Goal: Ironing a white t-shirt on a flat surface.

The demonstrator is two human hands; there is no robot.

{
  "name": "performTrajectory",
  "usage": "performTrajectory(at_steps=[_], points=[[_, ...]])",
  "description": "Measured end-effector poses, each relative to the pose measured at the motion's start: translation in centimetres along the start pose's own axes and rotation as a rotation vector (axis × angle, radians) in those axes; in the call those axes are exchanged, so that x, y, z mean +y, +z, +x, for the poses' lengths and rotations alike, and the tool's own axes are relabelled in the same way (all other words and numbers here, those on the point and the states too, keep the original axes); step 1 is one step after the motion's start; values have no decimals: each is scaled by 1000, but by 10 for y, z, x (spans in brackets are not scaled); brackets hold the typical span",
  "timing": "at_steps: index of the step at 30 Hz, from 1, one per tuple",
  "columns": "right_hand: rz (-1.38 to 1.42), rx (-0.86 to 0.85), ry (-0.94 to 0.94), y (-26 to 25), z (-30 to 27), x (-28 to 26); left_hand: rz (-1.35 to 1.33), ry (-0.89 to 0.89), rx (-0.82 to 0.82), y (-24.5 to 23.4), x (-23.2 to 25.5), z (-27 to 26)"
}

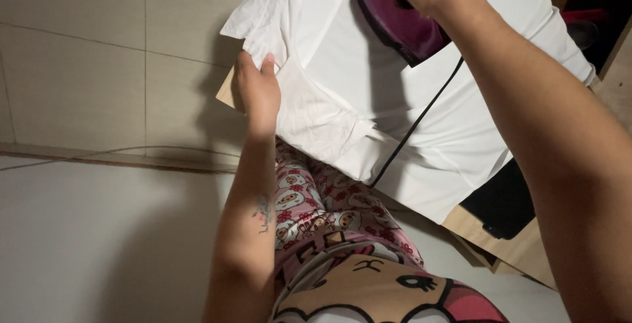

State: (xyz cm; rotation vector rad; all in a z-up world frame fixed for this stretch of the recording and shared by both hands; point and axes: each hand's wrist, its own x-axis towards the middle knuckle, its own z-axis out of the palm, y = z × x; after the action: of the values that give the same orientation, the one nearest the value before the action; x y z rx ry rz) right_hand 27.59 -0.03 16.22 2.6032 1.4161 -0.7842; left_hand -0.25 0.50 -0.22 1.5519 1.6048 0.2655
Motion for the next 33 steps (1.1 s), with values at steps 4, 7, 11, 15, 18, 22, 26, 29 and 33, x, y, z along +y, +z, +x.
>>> performTrajectory(at_steps=[4, 7, 11, 15, 18, 22, 26, 29, 33], points=[[-69, -90, 244, 13, -1, 17, -46, 117, 62, 8, -11, -1], [59, 236, -267, 30, 4, 37, -9, 96, 70, 6, -5, 3], [-68, -48, 47, 37, -33, 10, 23, 49, 28, 4, -7, -2], [-172, -161, -44, 50, -52, -6, 21, 65, 60, 4, -8, 0], [-239, -283, -7, 51, -66, -27, 34, 47, 40, 5, -9, 0], [-232, -401, 12, 55, -76, -31, -60, 77, 40, 8, -10, 2], [-313, -347, -127, 62, -84, -28, 35, 31, 75, 7, -11, 2], [-311, -382, -90, 64, -92, -17, 33, 34, 61, 7, -9, 3], [-313, -342, -102, 67, -103, -5, -8, 68, 48, 16, -18, 7]])
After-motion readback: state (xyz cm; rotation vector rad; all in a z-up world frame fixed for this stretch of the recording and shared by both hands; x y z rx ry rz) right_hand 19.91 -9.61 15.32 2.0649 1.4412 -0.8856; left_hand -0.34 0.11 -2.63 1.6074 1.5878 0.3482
